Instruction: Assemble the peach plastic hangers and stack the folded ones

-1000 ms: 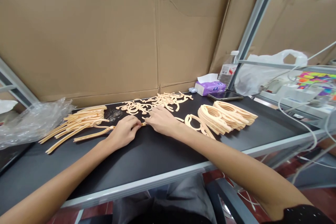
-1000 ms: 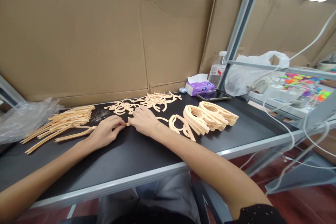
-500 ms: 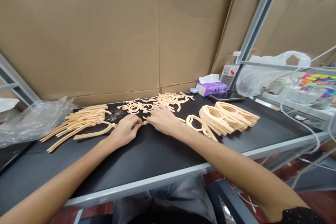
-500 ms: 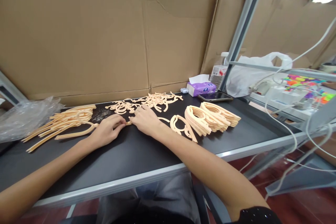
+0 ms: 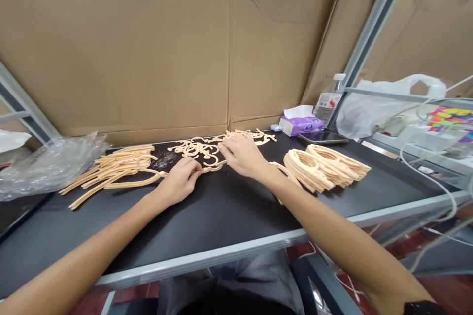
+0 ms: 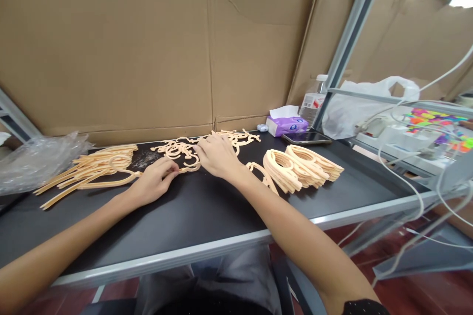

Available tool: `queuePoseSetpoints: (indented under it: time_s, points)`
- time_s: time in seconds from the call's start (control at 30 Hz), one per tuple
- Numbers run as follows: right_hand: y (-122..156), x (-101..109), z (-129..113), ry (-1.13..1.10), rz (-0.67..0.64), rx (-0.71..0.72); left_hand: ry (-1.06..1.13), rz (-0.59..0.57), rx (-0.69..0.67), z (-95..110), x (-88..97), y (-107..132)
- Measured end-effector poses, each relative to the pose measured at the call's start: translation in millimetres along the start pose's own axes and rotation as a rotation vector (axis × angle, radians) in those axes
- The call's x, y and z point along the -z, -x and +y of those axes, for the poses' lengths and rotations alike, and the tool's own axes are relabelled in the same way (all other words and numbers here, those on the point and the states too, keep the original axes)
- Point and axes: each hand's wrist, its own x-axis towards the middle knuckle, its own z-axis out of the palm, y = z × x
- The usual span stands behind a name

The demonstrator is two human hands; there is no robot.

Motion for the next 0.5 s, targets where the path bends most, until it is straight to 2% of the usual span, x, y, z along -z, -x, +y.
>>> queuePoseSetpoints:
  time_s: [0.1, 0.2, 0.33, 0.4, 0.5]
  points:
    - [0.8, -2.2, -0.5, -0.017, -0.038, 0.015, -0.006, 0.008, 0.009, -0.1, 0.1, -0.3]
    - [0.3, -1.4, -0.8, -0.013, -0.022, -0.003, -0.010, 0.025, 0.011, -0.1, 0.0, 0.0]
    - [-2.7, 6.5, 3.5, 0.058, -0.009, -0.124, -0.009, 0.064, 0.004, 1.3, 1.1, 0.6]
    - [-4.0, 12.1, 7.8, 0.106, -0.061, -0.197, -0.015, 0.074, 0.004, 1.6, 1.6, 0.9]
    - [-3.9, 19.6, 15.1, 0.142, -0.222, -0.247, -0.038, 0.079, 0.005, 0.7, 1.3, 1.2]
